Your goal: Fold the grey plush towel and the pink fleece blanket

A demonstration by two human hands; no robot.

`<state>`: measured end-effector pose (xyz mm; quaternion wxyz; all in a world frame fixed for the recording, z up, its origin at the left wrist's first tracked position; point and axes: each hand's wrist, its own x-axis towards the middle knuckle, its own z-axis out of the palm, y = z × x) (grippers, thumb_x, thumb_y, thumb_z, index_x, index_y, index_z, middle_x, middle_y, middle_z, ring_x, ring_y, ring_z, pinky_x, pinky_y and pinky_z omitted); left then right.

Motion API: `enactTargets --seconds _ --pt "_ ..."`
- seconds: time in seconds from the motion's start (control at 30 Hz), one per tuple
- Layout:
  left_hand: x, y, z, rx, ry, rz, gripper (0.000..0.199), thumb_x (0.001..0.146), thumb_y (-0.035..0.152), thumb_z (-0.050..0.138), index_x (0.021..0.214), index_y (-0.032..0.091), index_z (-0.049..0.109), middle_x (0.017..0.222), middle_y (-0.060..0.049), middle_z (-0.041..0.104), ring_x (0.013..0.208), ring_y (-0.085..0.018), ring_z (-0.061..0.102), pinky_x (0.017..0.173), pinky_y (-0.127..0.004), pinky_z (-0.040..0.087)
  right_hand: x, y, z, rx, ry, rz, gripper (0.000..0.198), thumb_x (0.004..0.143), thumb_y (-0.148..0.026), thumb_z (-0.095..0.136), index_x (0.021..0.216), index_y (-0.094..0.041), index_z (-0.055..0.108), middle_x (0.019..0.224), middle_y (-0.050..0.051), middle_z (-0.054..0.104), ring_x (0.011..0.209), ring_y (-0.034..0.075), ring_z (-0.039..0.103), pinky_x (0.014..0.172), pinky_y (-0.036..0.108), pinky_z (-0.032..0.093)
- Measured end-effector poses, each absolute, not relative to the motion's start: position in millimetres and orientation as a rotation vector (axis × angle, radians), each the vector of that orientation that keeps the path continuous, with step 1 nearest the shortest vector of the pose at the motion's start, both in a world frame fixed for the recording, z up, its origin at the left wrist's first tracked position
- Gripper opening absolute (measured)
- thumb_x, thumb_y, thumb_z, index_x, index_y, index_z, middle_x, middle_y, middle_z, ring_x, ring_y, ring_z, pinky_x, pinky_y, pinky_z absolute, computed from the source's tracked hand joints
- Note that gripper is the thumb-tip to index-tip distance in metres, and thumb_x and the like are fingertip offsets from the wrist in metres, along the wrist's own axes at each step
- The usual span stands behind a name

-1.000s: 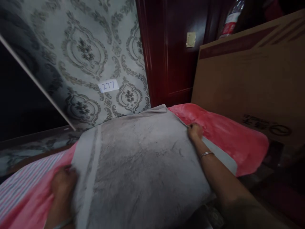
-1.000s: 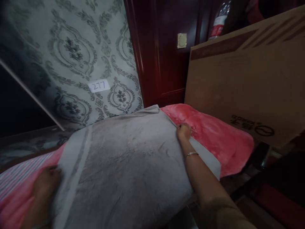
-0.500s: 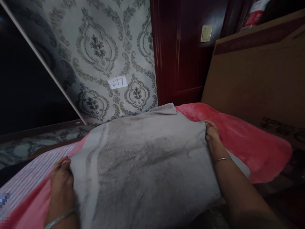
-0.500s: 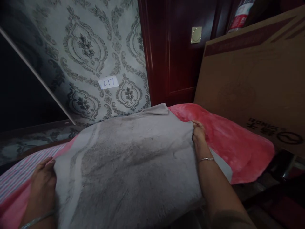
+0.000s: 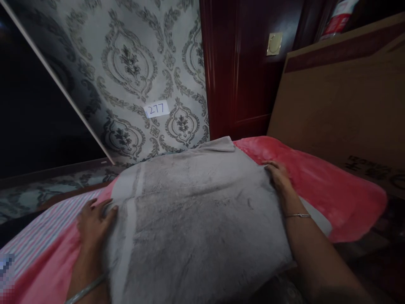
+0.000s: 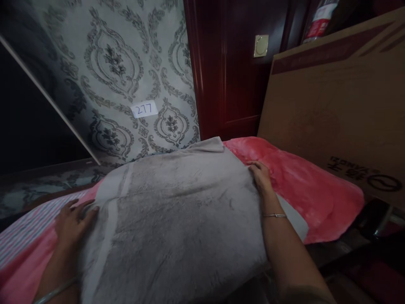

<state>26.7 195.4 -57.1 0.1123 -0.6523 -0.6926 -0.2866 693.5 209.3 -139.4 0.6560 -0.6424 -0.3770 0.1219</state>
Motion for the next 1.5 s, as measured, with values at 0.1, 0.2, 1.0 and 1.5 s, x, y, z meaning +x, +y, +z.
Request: enactTargets --seconds 0.1,0.2,1.0,1.5 --pt "45.4 193.0 -51.1 -2.063 -1.922 -0.642 0.041 0.09 0.049 0.053 0.114 0.022 0.073 0.143 -0.017 0.058 0.135 -0.041 0.048 0.11 -0.063 0.037 694.0 206.9 -138.6 -1.588 -0.928 0.187 0.035 0.064 -0.031 0.056 0.09 -0.02 0.076 0.087 0.005 0.07 0.087 0.024 0.061 0.086 0.038 0.05" --pt "58.6 192.1 -51.4 -2.039 -1.878 -0.47 0.038 0.089 0.048 0.057 0.116 0.026 0.072 0.14 -0.014 0.063 0.138 -0.041 0.045 0.113 -0.073 0.023 689.1 204.3 -133.1 -1.782 -1.049 -0.011 0.037 0.066 -0.025 0.056 0.096 -0.02 0.078 0.106 0.011 0.071 0.108 0.029 0.059 0.1 0.045 0.045" --pt "66.2 192.2 -57.9 -2.215 -1.664 -0.641 0.037 0.093 0.04 0.042 0.08 0.021 0.071 0.089 -0.011 0.074 0.094 -0.028 0.062 0.084 -0.04 0.045 668.0 206.4 -140.0 -1.709 -1.635 -0.083 0.026 0.084 -0.023 0.054 0.094 -0.026 0.078 0.102 0.008 0.077 0.105 0.028 0.065 0.107 0.052 0.038" --pt "80.4 169.8 -54.1 -2.131 -1.606 -0.59 0.036 0.096 0.032 0.039 0.083 0.018 0.07 0.088 -0.013 0.074 0.09 -0.029 0.065 0.081 -0.039 0.043 640.6 175.9 -120.6 -1.684 -1.586 -0.154 0.026 0.084 -0.021 0.048 0.088 -0.022 0.074 0.101 0.01 0.077 0.102 0.027 0.067 0.103 0.049 0.041"
